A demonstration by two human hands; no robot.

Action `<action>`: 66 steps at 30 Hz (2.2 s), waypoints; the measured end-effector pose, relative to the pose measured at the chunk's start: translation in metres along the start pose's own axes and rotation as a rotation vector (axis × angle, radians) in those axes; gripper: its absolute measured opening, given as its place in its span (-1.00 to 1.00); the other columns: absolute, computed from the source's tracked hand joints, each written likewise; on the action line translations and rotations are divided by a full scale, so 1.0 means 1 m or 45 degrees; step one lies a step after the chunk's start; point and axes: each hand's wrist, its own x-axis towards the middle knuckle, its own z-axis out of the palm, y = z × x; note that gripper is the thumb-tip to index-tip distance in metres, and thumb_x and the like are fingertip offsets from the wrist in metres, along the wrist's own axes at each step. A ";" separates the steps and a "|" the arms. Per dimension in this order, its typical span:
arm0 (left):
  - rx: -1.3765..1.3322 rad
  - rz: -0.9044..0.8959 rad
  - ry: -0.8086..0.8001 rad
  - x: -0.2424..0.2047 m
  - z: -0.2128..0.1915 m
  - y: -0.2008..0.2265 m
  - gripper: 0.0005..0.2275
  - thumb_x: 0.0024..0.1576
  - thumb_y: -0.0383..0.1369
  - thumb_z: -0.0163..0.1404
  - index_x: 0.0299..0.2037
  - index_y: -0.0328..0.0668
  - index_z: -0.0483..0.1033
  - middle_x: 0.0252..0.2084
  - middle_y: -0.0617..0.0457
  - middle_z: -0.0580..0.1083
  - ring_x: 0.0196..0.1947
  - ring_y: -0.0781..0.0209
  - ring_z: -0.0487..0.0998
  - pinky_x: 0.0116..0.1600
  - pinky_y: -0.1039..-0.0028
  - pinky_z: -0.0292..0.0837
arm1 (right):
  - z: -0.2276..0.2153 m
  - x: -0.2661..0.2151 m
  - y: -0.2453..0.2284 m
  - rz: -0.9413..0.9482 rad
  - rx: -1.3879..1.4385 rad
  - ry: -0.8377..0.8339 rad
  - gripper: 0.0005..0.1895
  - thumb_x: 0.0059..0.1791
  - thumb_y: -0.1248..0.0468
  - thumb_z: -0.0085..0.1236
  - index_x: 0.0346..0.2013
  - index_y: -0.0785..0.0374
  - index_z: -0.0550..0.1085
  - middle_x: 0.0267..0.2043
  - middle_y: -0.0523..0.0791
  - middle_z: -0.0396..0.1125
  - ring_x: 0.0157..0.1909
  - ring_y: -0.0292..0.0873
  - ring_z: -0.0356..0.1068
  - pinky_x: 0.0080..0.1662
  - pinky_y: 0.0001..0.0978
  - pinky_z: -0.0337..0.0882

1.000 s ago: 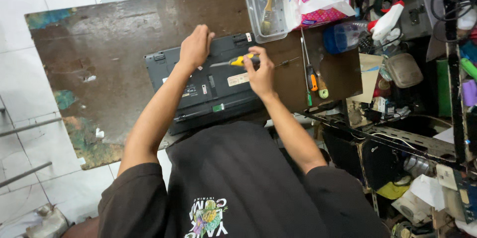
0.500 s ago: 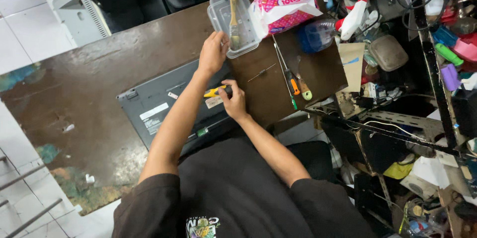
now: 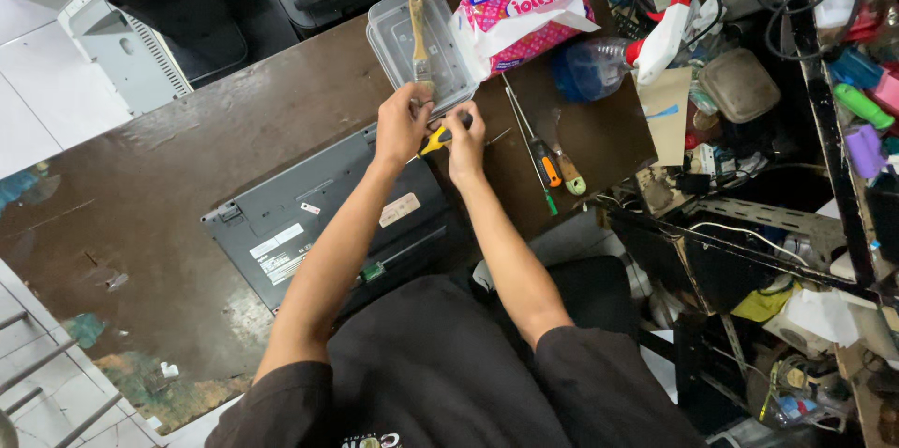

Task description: The person uses a screwdriver to remove screws from the back of a laptop. They then use their hands to detach the laptop's battery and set it aside on the table.

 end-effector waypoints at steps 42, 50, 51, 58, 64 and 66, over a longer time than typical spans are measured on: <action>0.167 0.163 -0.098 -0.269 -0.136 -0.018 -0.64 -0.02 -0.46 0.15 0.02 -0.17 0.45 -0.19 0.02 0.44 -0.23 0.04 0.48 -0.16 0.27 0.31 | 0.024 -0.203 -0.076 -1.051 -0.621 -1.170 -0.81 0.03 0.32 -0.17 -0.10 0.29 0.34 -0.18 -0.12 0.13 -0.04 -0.05 0.22 0.01 -0.21 0.28; 0.384 0.017 0.033 -0.292 -0.154 -0.015 -0.09 -0.26 -0.36 0.37 0.37 0.00 0.14 0.30 -0.20 0.13 0.39 -0.25 -0.01 0.32 0.02 -0.06 | 0.013 -0.226 -0.101 -1.174 -0.973 -1.234 -0.48 -0.01 0.34 0.04 0.23 0.21 0.19 -0.03 -0.02 0.20 0.06 0.13 0.29 0.06 0.00 0.30; 0.437 0.007 0.018 -0.298 -0.158 -0.017 -0.11 -0.28 -0.36 0.37 0.35 -0.02 0.18 0.30 -0.20 0.14 0.39 -0.23 -0.01 0.34 0.00 -0.10 | 0.010 -0.227 -0.103 -1.129 -1.030 -1.259 -0.48 -0.02 0.37 0.06 0.23 0.19 0.21 -0.06 0.01 0.25 0.01 0.17 0.33 0.02 0.04 0.34; 0.515 -0.018 0.158 -0.322 -0.158 -0.023 -0.34 -0.18 -0.31 0.35 0.18 -0.14 0.36 0.22 -0.11 0.26 0.38 -0.09 0.10 0.39 0.07 -0.14 | 0.005 -0.228 -0.102 -1.054 -0.974 -1.170 -0.61 0.03 0.32 0.09 0.14 0.19 0.30 -0.12 -0.02 0.35 -0.04 0.12 0.42 -0.02 -0.08 0.42; 0.667 -0.037 0.228 -0.314 -0.138 -0.026 -0.54 -0.05 -0.34 0.25 0.08 -0.06 0.44 0.25 -0.02 0.25 0.39 -0.06 0.07 0.32 -0.05 -0.21 | 0.013 -0.222 -0.094 -1.032 -0.939 -1.059 -0.70 0.04 0.33 0.05 0.06 0.22 0.30 -0.09 -0.01 0.32 -0.01 0.13 0.39 0.00 -0.05 0.41; 0.703 -0.033 0.203 -0.309 -0.135 -0.023 -0.54 -0.02 -0.35 0.23 0.12 -0.07 0.42 0.28 -0.04 0.23 0.41 -0.06 0.03 0.29 -0.11 -0.25 | 0.016 -0.220 -0.096 -1.040 -0.923 -1.050 -0.72 0.05 0.32 0.04 0.05 0.22 0.30 -0.09 0.00 0.32 0.01 0.14 0.39 0.00 -0.06 0.41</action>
